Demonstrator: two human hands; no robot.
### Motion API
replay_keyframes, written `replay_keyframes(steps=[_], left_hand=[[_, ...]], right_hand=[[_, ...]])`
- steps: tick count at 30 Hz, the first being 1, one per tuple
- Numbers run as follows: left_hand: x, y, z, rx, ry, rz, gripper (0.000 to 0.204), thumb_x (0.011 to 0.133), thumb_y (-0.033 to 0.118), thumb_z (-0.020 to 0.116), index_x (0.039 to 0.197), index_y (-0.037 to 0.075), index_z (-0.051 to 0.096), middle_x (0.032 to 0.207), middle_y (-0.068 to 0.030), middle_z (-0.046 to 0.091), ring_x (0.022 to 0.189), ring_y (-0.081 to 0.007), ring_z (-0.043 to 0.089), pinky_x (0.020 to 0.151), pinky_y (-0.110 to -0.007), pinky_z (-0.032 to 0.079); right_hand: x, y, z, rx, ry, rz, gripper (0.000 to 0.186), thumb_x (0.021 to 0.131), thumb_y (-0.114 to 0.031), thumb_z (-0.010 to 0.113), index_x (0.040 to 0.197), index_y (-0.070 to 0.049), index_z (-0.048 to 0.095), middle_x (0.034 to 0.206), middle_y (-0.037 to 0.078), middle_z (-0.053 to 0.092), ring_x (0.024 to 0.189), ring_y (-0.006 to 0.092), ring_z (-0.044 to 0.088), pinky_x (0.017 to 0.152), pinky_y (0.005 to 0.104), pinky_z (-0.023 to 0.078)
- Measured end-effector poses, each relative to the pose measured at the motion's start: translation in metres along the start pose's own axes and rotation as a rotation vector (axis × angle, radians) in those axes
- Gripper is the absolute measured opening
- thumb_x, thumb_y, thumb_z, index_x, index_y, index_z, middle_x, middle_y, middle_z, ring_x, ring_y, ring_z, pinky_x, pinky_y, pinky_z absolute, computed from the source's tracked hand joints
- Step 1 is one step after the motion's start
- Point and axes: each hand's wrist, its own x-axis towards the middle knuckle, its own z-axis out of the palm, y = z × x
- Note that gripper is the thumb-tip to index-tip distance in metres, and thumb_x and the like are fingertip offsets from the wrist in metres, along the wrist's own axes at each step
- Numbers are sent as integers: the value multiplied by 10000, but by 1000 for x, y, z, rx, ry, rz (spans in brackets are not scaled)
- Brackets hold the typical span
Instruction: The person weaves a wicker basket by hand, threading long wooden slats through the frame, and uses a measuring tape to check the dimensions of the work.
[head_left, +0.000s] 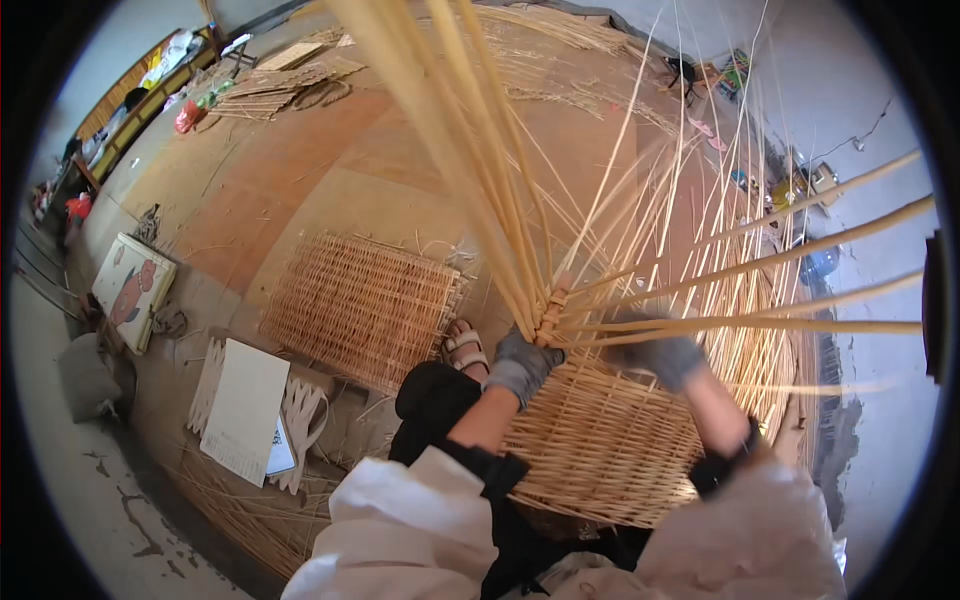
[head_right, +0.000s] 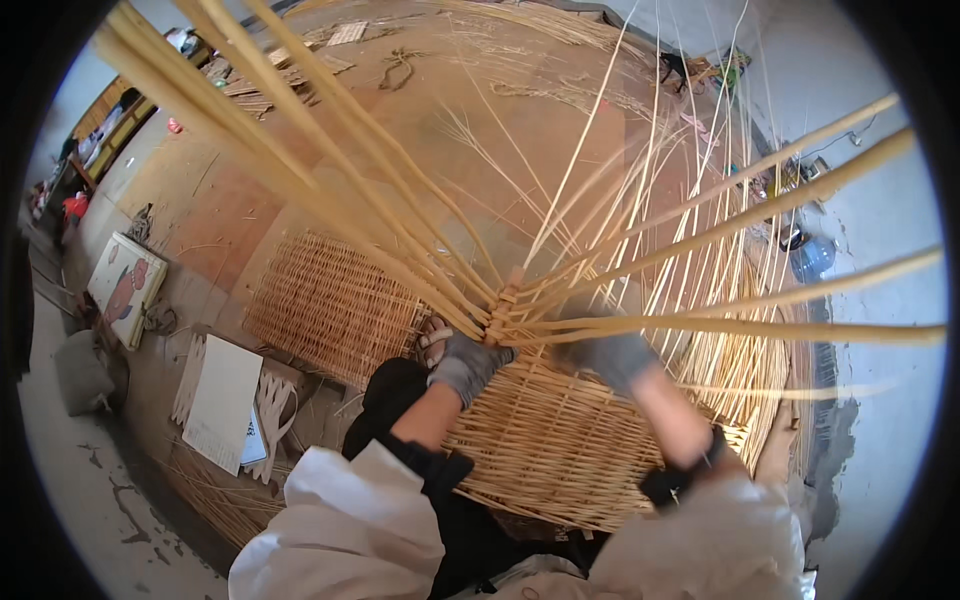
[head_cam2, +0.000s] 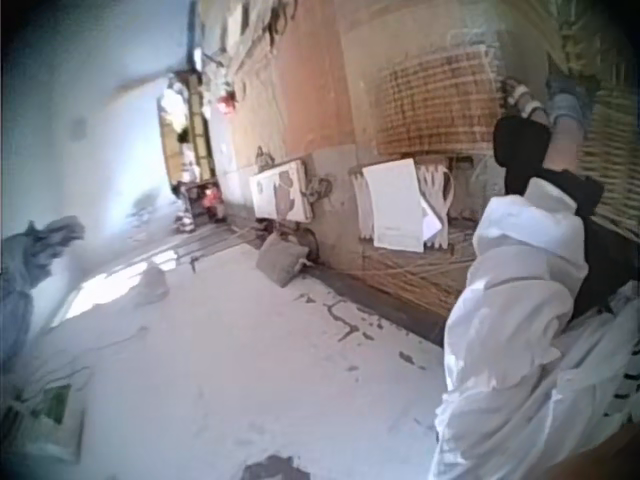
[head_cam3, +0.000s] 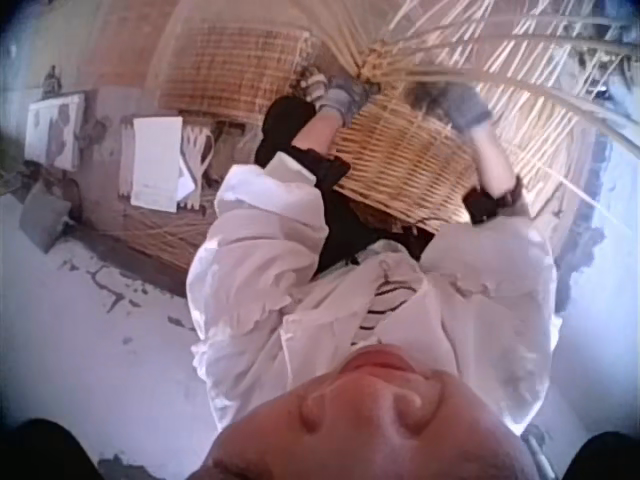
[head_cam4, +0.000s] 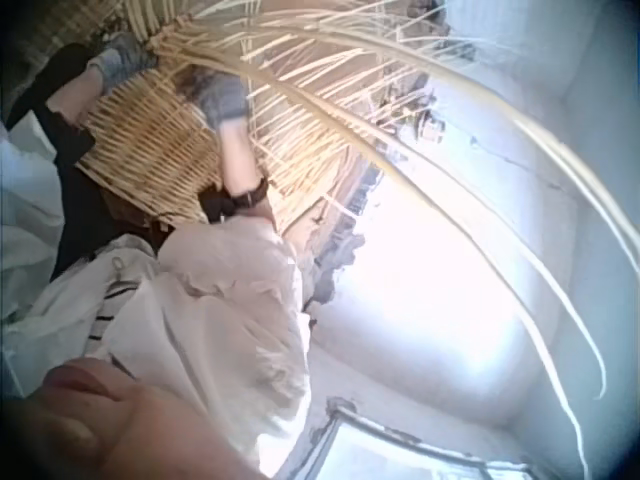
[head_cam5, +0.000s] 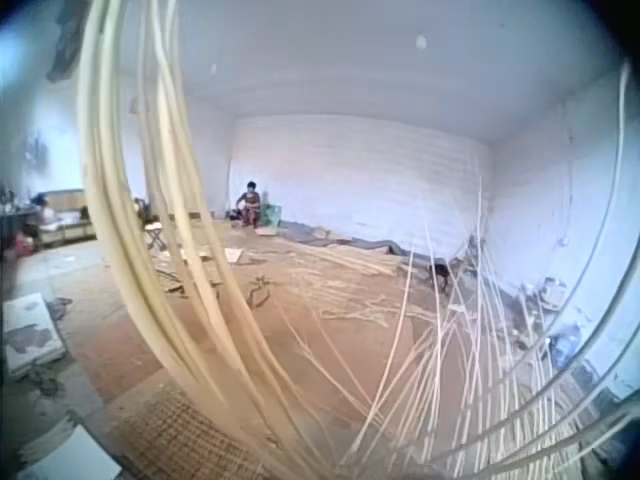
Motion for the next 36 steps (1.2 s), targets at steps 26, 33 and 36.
replay_keyframes(steps=[26,33,36], left_hand=[[19,18,36,927,-361,93,342,728,296,600,927,29,522,879,-147,584,855,-274,547,781,-319,427],[14,11,69,967,116,-65,422,696,423,588,848,30,565,859,-147,600,840,-290,558,738,-351,431],[19,15,74,1070,148,-86,470,717,459,532,913,34,565,907,-180,581,891,-319,535,777,-374,415]], right_hand=[[-119,77,78,1061,1039,495,92,781,-128,548,766,-61,486,770,81,565,729,173,536,640,328,459],[-10,29,-53,46,807,61,132,725,-124,561,794,-21,515,635,42,525,615,193,536,538,251,410],[33,95,-44,89,787,113,238,722,-96,558,936,-34,474,742,81,525,681,178,546,656,280,436]])
